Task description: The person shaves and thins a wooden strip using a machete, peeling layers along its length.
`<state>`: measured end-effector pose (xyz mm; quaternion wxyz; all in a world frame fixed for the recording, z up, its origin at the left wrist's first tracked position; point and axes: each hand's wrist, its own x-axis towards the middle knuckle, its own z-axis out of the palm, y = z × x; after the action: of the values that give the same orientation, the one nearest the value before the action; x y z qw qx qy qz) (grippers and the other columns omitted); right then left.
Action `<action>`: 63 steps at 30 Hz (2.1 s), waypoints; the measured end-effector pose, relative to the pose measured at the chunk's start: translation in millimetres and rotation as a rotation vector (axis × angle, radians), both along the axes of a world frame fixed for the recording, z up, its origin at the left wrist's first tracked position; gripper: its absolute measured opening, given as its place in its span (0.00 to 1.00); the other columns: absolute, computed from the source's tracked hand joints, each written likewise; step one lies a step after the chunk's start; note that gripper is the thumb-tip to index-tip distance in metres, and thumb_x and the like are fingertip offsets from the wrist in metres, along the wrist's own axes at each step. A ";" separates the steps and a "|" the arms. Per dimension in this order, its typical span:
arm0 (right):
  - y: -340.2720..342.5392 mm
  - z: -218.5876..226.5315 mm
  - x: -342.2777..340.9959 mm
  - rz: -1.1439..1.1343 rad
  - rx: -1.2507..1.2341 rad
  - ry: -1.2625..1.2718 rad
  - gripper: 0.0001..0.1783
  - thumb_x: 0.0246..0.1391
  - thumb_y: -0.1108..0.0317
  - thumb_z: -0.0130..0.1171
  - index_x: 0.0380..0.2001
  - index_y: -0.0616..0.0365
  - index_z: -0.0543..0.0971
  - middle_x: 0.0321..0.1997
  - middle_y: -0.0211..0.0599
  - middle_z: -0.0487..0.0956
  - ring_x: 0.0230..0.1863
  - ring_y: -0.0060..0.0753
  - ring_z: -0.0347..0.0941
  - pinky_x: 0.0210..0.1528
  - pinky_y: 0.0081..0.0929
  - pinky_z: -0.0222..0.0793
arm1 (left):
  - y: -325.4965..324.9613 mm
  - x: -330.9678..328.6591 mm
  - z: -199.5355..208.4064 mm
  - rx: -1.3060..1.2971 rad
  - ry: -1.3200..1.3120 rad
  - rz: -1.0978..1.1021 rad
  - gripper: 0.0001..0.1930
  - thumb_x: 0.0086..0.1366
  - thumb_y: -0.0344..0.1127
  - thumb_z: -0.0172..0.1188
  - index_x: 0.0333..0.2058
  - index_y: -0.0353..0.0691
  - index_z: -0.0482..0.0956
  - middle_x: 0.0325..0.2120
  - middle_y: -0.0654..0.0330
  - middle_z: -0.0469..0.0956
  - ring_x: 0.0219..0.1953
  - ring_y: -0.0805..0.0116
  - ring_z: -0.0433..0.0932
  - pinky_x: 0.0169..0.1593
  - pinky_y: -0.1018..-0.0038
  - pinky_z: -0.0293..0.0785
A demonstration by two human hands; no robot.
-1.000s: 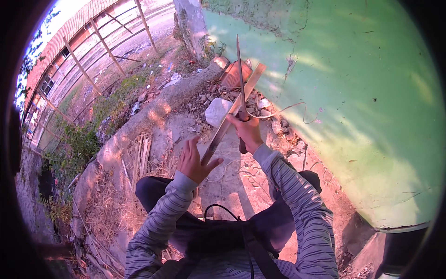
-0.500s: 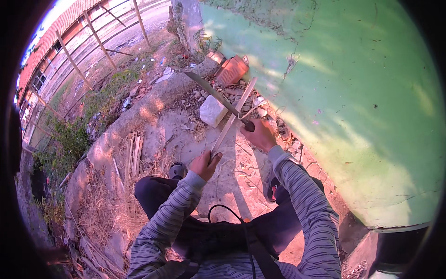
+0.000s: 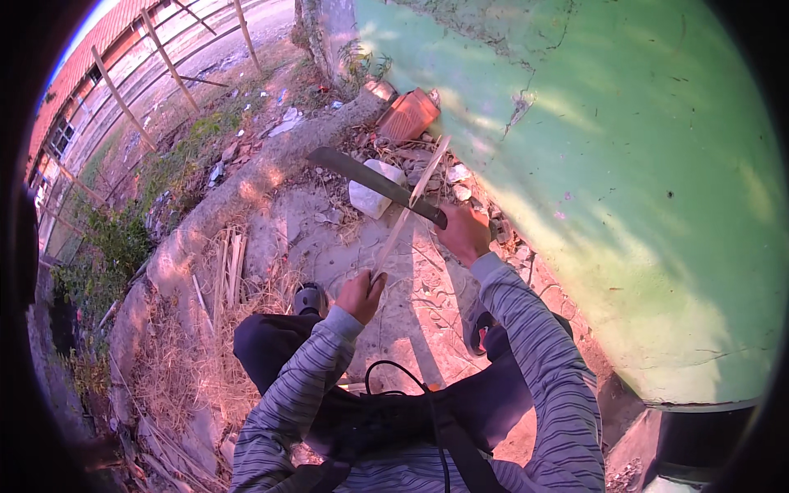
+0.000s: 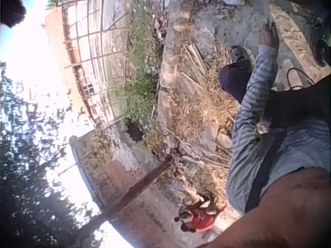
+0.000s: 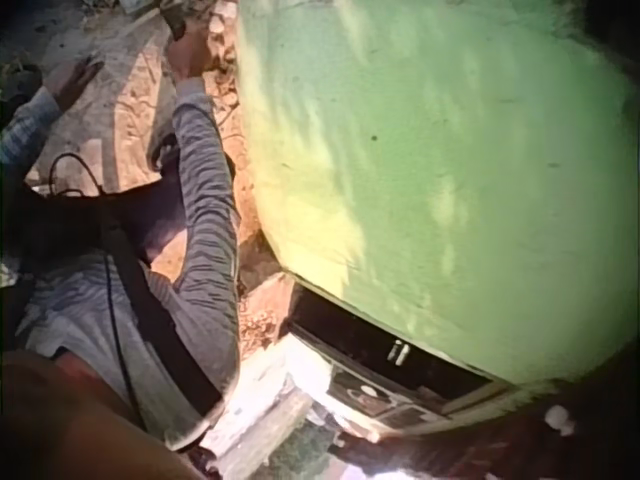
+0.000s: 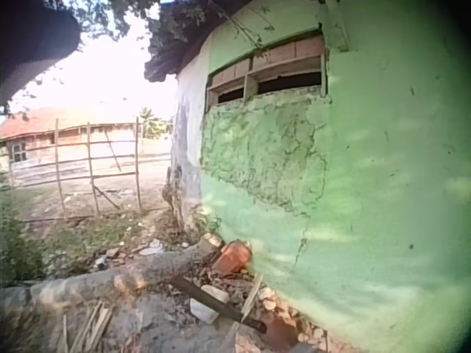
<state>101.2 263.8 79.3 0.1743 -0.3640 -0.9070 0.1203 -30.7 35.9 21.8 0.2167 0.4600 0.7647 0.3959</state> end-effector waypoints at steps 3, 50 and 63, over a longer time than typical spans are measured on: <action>6.2 -5.1 0.4 0.090 0.050 -0.059 0.13 0.48 0.59 0.64 0.40 0.42 0.84 0.26 0.40 0.83 0.32 0.50 0.82 0.36 0.46 0.76 | -2.4 5.7 -4.0 -0.022 0.003 -0.013 0.15 0.70 0.42 0.58 0.35 0.32 0.73 0.26 0.37 0.78 0.30 0.30 0.76 0.36 0.44 0.70; 30.7 -16.9 5.7 -0.080 0.103 -0.142 0.15 0.48 0.59 0.63 0.41 0.43 0.84 0.31 0.46 0.84 0.33 0.55 0.82 0.39 0.50 0.78 | -60.5 11.3 -16.4 -0.095 -0.051 -0.055 0.16 0.71 0.42 0.55 0.36 0.31 0.74 0.25 0.36 0.77 0.31 0.32 0.77 0.34 0.47 0.70; 36.5 -30.4 2.2 -0.236 -1.674 0.732 0.19 0.58 0.54 0.69 0.43 0.55 0.77 0.15 0.10 0.58 0.13 0.09 0.54 0.15 0.15 0.52 | -46.6 5.1 -26.3 -0.203 0.001 0.003 0.19 0.71 0.49 0.55 0.36 0.34 0.72 0.26 0.36 0.79 0.32 0.31 0.78 0.36 0.43 0.71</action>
<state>103.3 300.3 48.8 0.1414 -0.4008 -0.3695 0.8263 -25.5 -10.7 -4.5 0.2611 0.4347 0.8018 0.3163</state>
